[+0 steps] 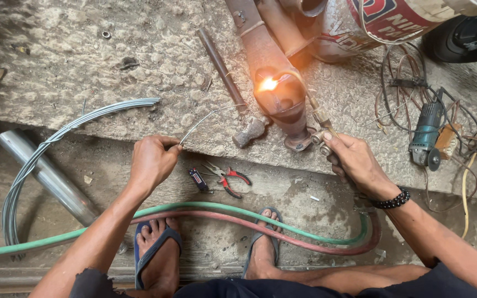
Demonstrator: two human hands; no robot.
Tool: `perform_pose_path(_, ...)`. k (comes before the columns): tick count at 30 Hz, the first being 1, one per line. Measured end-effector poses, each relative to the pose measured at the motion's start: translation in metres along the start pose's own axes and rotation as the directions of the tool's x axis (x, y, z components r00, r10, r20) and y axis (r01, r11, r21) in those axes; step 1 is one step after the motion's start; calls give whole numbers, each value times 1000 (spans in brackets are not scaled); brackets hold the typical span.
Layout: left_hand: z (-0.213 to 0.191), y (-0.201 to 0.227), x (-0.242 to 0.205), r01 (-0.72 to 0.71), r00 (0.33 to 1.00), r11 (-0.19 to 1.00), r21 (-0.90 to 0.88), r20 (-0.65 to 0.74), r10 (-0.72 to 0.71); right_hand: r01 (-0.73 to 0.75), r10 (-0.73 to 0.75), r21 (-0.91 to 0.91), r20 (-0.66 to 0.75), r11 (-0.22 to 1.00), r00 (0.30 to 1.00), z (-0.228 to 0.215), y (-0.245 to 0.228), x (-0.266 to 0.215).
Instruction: The person welds a metal pipe using a welding torch and filler rod. They hold the torch in one hand and the rod in the other, creating sparks as they fuse the metal. The person briefly uses pliers to adjust the pipe before resuming welding.
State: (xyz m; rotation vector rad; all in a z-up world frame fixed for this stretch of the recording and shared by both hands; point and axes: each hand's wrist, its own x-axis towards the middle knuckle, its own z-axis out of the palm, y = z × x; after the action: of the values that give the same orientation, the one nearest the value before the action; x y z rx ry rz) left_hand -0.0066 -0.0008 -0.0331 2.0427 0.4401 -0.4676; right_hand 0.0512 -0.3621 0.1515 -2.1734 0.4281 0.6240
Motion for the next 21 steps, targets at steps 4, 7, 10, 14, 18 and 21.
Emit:
perform_pose_path(4, -14, 19, -11, 15, 1000, 994, 105, -7, -14, 5, -3, 45, -31, 999, 1000, -23, -10, -3)
perform_pose_path(7, -31, 29, -9, -57, 998, 960, 273, -12, 63, -41, 24, 209, 84, 977, 996, -59, -1, -4)
perform_pose_path(10, -63, 56, 8, 40, 999, 977, 210, 25, -46, -7, -40, 476, 89, 880, 995, -89, 17, -10)
perform_pose_path(14, -118, 126, 51, 25, 999, 914, 404, -49, -6, -57, 9, 626, 79, 778, 997, -125, 73, -13)
perform_pose_path(18, -144, 204, 103, 29, 996, 943, 332, 71, -55, -163, 114, 684, 117, 711, 987, -152, 180, -8)
perform_pose_path(21, -125, 255, 144, 26, 995, 949, 314, 86, -55, -206, 293, 658, -23, 724, 956, -150, 230, -17)
